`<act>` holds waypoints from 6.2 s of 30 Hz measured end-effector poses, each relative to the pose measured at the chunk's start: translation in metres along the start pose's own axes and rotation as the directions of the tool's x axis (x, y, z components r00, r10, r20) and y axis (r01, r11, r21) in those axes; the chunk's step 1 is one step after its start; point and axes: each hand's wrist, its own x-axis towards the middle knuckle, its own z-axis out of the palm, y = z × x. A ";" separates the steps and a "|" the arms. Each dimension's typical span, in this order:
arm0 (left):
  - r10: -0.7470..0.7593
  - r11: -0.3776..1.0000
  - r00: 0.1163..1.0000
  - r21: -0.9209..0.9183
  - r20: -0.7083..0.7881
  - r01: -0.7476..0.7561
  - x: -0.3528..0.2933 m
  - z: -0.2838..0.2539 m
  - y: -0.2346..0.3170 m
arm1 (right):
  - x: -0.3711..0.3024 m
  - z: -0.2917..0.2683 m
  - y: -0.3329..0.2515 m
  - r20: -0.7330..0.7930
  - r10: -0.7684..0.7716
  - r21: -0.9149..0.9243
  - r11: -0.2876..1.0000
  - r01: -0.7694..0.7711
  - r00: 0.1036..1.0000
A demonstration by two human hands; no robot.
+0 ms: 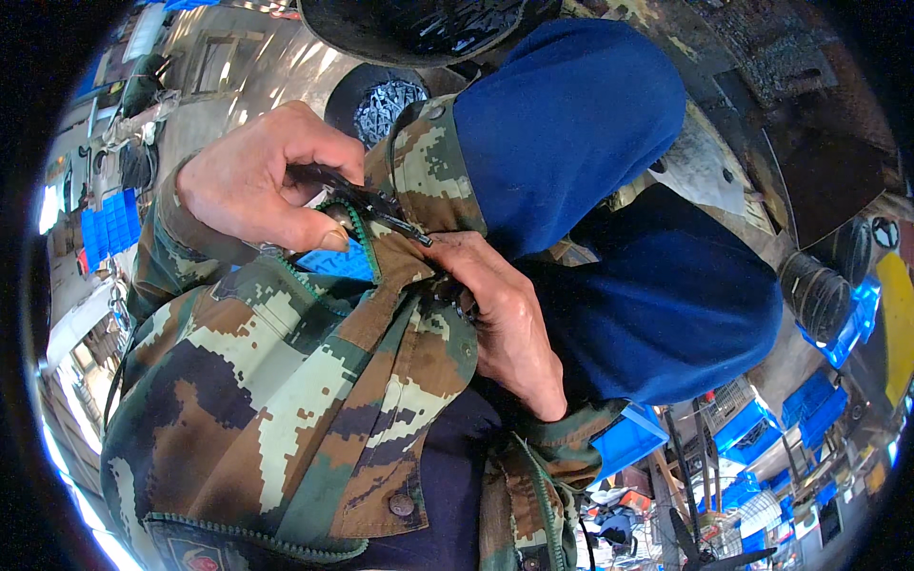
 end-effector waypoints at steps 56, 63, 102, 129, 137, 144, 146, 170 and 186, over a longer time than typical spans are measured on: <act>0.302 0.497 0.794 -0.623 -0.528 -0.604 0.343 -0.072 0.180 | 0.197 -0.347 -0.070 -0.844 -0.389 -0.513 0.785 -0.348 0.368; 0.260 0.544 0.807 -0.610 -0.529 -0.576 0.353 -0.076 0.190 | 0.196 -0.353 -0.065 -0.857 -0.349 -0.469 0.833 -0.294 0.378; 0.580 0.792 0.596 0.215 -0.555 -0.571 0.322 -0.070 0.150 | 0.036 -0.195 -0.021 -0.308 -0.146 -0.790 0.589 -0.167 0.940; 0.507 0.812 0.824 -0.179 -0.254 -0.555 0.308 -0.045 0.171 | 0.102 -0.272 -0.045 -0.824 0.068 0.280 0.912 0.299 0.563; 0.496 0.780 0.841 -0.314 -0.218 -0.542 0.312 -0.048 0.164 | 0.106 -0.265 -0.046 -0.843 -0.007 0.170 0.945 0.279 0.537; 0.351 0.878 0.896 -0.235 -0.274 -0.416 0.362 -0.086 0.134 | 0.091 -0.262 -0.049 -0.862 0.015 0.223 0.909 0.352 0.506; 0.364 0.915 0.886 -0.067 -0.286 -0.398 0.372 -0.088 0.124 | 0.087 -0.265 -0.047 -0.854 0.003 0.221 0.907 0.358 0.521; 0.763 0.505 0.641 0.694 -0.083 -0.513 0.373 -0.080 0.117 | 0.052 -0.276 -0.046 -0.857 0.276 0.492 0.693 0.528 0.436; 0.595 0.765 0.639 0.586 -0.487 -0.266 0.355 -0.090 0.116 | 0.024 -0.229 -0.022 -0.582 -0.296 -0.538 0.839 -0.085 0.758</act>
